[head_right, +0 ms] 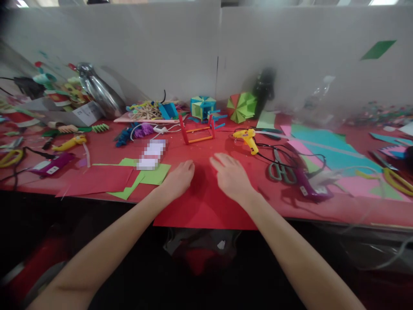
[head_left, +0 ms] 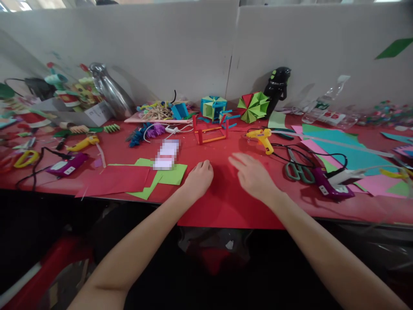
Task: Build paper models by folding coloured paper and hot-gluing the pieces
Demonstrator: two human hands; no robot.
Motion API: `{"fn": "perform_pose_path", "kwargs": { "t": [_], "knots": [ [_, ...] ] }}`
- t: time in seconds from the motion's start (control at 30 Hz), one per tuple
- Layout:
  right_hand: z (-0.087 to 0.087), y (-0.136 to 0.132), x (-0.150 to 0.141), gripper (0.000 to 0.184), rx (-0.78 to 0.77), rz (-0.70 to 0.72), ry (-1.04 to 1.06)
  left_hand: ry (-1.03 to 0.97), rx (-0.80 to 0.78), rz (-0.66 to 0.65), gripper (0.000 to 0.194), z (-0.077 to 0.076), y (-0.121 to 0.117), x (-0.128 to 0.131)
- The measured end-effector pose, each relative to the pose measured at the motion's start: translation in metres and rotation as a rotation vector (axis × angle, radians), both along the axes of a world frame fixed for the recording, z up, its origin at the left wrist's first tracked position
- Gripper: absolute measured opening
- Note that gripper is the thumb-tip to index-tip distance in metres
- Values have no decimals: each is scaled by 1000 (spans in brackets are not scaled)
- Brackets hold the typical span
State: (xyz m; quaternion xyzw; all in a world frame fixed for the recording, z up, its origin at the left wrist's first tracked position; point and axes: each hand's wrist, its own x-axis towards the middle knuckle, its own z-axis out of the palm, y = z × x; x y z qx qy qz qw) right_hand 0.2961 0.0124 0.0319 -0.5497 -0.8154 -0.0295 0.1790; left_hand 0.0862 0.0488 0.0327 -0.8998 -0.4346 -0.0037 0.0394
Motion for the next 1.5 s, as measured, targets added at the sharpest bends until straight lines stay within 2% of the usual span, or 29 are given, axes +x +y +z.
{"fn": "perform_pose_path", "kwargs": {
  "t": [0.03, 0.1, 0.17, 0.27, 0.4, 0.53, 0.73, 0.83, 0.9, 1.07, 1.13, 1.23, 1.37, 1.43, 1.5],
  "knots": [
    [-1, -1, -11, 53, -55, 99, 30, -7, -1, -5, 39, -2, -1, 0],
    [-7, -3, -30, 57, -171, 197, 62, -20, -21, -5, 46, -6, 0, -1],
    [-15, -2, -40, 62, -233, 217, 70, -39, -79, -3, 53, -8, 0, -4],
    [-23, -3, -38, 63, -250, 159, 52, -84, -179, 4, 57, -9, 0, -8],
    [-23, -6, -20, 65, -278, 79, 60, -163, -212, 34, 62, -8, -5, -12],
    [-25, -10, 3, 67, -309, 22, 79, -142, -190, 19, 64, -10, -9, -16],
    [-36, -19, 62, 67, -308, -86, 115, -157, -183, 12, 65, -10, -7, -21],
    [-40, -27, 89, 62, -297, -145, 97, -188, -220, -8, 59, -9, -4, -22],
    [-42, -30, 96, 56, -239, -168, 61, -202, -235, -19, 52, -9, 1, -23],
    [-33, -19, 92, 42, -54, -200, 1, -311, -208, -38, 36, -1, 23, -22],
    [-25, -9, 92, 39, -63, -156, 28, -353, -207, -57, 26, 5, 33, -23],
    [-16, 7, 97, 41, -135, -50, 77, -382, -288, -66, 19, 10, 49, -25],
    [-14, 27, 100, 36, -157, -8, 111, -389, -380, -86, 10, 13, 67, -22],
    [-10, 33, 97, 27, -136, -7, 148, -426, -362, -115, 7, 20, 70, -20],
    [5, 34, 93, 18, -80, -8, 204, -503, -245, -173, 11, 38, 66, -21]
  ]
}}
